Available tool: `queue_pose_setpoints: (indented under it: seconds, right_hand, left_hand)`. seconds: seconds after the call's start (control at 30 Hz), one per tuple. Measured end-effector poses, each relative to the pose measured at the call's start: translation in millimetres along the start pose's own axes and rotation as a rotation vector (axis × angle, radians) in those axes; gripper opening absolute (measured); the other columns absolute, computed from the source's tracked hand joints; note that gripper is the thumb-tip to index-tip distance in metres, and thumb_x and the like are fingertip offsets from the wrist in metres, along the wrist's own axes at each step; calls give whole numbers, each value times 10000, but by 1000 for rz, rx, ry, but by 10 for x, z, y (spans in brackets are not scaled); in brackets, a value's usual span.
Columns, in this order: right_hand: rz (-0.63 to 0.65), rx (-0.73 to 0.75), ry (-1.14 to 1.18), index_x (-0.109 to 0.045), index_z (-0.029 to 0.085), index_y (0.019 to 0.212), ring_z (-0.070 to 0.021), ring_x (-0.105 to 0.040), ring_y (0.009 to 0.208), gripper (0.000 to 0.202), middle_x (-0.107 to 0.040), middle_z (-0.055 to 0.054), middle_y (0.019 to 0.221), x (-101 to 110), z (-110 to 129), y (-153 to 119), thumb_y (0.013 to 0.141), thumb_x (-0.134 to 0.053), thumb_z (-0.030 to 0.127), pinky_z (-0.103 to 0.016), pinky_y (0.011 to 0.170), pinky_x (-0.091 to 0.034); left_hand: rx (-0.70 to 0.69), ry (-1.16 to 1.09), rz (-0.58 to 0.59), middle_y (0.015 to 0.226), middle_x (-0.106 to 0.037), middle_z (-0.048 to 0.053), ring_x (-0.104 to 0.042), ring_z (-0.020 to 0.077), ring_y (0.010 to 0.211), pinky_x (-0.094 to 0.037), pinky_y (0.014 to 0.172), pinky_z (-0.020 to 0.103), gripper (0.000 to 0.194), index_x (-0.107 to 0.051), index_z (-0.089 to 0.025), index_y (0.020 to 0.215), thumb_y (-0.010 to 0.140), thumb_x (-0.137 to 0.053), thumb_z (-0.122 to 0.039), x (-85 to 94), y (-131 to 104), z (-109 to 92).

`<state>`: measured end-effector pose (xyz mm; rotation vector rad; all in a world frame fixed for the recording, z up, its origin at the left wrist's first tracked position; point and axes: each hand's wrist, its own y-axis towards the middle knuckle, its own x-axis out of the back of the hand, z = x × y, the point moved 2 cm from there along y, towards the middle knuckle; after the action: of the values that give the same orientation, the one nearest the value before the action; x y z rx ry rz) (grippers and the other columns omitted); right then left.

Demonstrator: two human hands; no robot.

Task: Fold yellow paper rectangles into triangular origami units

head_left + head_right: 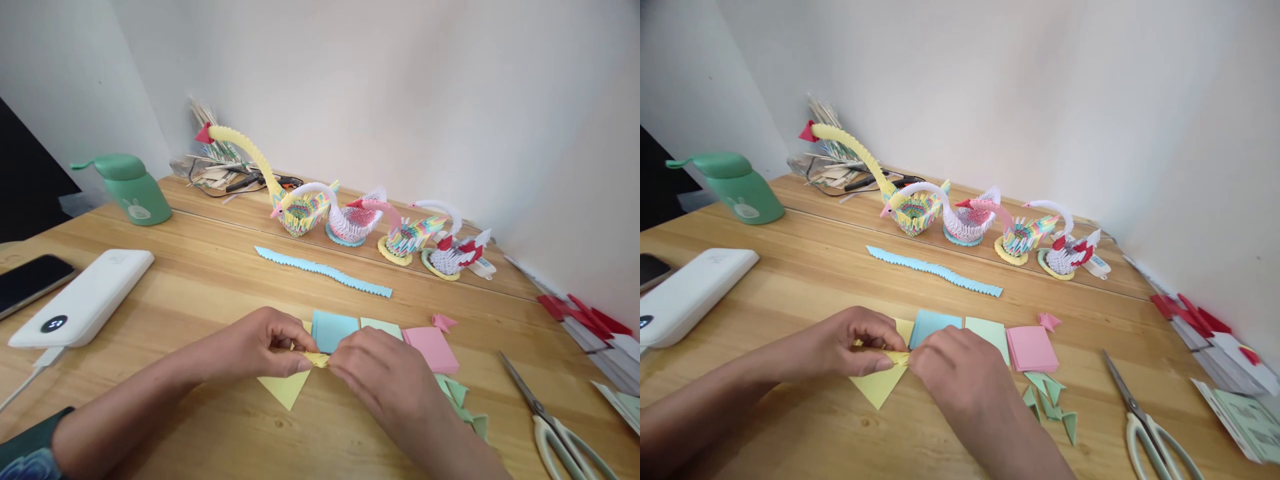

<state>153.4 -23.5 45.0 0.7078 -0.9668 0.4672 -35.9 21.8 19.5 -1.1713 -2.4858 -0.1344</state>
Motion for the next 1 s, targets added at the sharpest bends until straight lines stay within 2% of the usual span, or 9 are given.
queue_pose_setpoints:
  seconds: [0.07,0.17,0.27,0.37,0.53,0.67,0.73,0.9,1.0]
  right_hand:
    - [-104,-291,269,-595,203,950,-175,-582,847,97,-636,-38,920,-29,-129,-21,871,-544,229,-283,719,-465]
    - [-77,-548,703,-601,225,961,-161,-600,843,163,-643,-15,897,-148,-230,-62,807,-617,278,-263,721,-471]
    - [-62,-615,982,-618,208,918,-130,-575,732,182,-621,8,788,-260,-219,-54,776,-642,320,-235,666,-441]
    - [-71,-658,1046,-626,182,832,-100,-484,611,217,-549,33,668,-317,-204,-21,739,-678,371,-213,584,-387]
    - [-62,-657,1138,-610,168,774,-86,-430,572,249,-518,49,626,-339,-225,4,702,-711,385,-204,554,-347]
    - [-68,-656,1104,-604,168,770,-88,-431,548,232,-510,51,604,-376,-245,-2,717,-693,376,-204,529,-342]
    - [-93,-634,988,-610,179,814,-103,-489,583,170,-556,34,650,-377,-256,-8,762,-650,335,-212,554,-381]
    - [-467,-459,297,-609,211,952,-182,-588,821,128,-638,-35,879,-196,-300,-83,847,-539,232,-302,746,-445]
    - [-531,-430,153,-605,204,943,-175,-596,775,125,-634,-37,838,-128,-331,-135,879,-499,221,-289,694,-460]
  left_hand:
    - [-52,52,-75,783,-610,8,-529,121,699,-376,606,193,151,-672,-161,894,820,-566,-239,8,4,-26]
    - [-134,133,-173,801,-633,13,-556,122,707,-395,633,196,154,-666,-173,928,801,-584,-202,4,3,-65]
    - [-201,180,-196,794,-641,18,-568,121,702,-405,638,194,164,-663,-169,939,795,-585,-177,-15,-1,-83]
    - [-239,191,-185,797,-637,17,-572,116,705,-406,637,187,161,-663,-174,937,798,-581,-167,-27,-7,-79]
    - [-243,170,-164,788,-627,16,-574,116,698,-408,624,186,147,-665,-173,905,799,-566,-145,-48,-9,-77]
    - [-249,195,-176,769,-630,16,-573,119,681,-409,610,190,146,-668,-180,906,803,-564,-170,-74,4,-88]
    - [-242,240,-204,775,-641,18,-582,125,684,-418,614,198,158,-668,-184,927,803,-569,-191,-41,12,-64]
    - [-85,607,-434,935,-663,77,-612,204,836,-462,716,295,219,-643,-175,1010,848,-529,-267,282,-12,183]
    - [17,842,-397,1103,-619,100,-553,272,1014,-442,845,396,286,-617,-210,1096,818,-589,-272,441,-37,377]
